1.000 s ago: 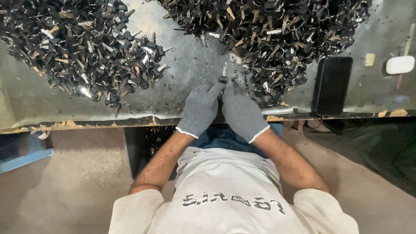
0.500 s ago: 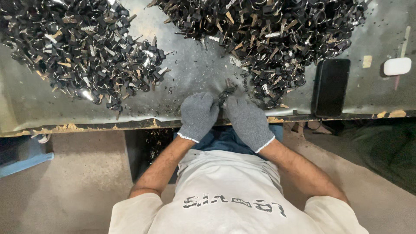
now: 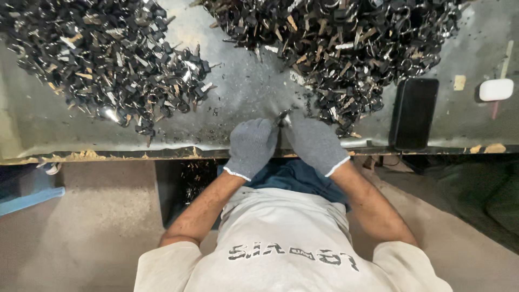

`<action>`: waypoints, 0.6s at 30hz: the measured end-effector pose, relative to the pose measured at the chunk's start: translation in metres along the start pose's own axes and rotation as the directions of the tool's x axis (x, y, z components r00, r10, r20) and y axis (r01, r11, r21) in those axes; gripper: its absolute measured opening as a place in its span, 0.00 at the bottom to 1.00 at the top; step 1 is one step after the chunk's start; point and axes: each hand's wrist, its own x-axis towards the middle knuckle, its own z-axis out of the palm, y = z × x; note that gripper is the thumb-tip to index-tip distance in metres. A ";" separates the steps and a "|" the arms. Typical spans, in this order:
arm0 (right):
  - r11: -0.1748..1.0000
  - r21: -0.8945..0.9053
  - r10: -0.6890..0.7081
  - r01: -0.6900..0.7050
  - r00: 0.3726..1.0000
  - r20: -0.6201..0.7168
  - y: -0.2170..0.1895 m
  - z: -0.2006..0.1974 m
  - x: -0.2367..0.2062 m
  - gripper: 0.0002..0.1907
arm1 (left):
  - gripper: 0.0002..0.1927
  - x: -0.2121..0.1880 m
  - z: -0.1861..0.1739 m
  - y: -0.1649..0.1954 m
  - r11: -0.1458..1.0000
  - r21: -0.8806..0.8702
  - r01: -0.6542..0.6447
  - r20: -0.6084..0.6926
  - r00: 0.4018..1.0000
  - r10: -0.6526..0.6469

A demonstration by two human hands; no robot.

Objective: The person sits at a workbench covered with piles of small black metal components and handles them one at a time, picking pieces from the piles, working on each with both gloved hands, and setting it back down. At one point the person sweeps a group of parts aside across the table to clear the working area.

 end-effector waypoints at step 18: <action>0.989 -0.027 0.136 -0.146 0.963 -0.233 0.003 0.011 -0.028 0.17 | 0.14 0.045 -0.013 -0.009 0.949 0.014 0.314 0.445 0.848 -0.287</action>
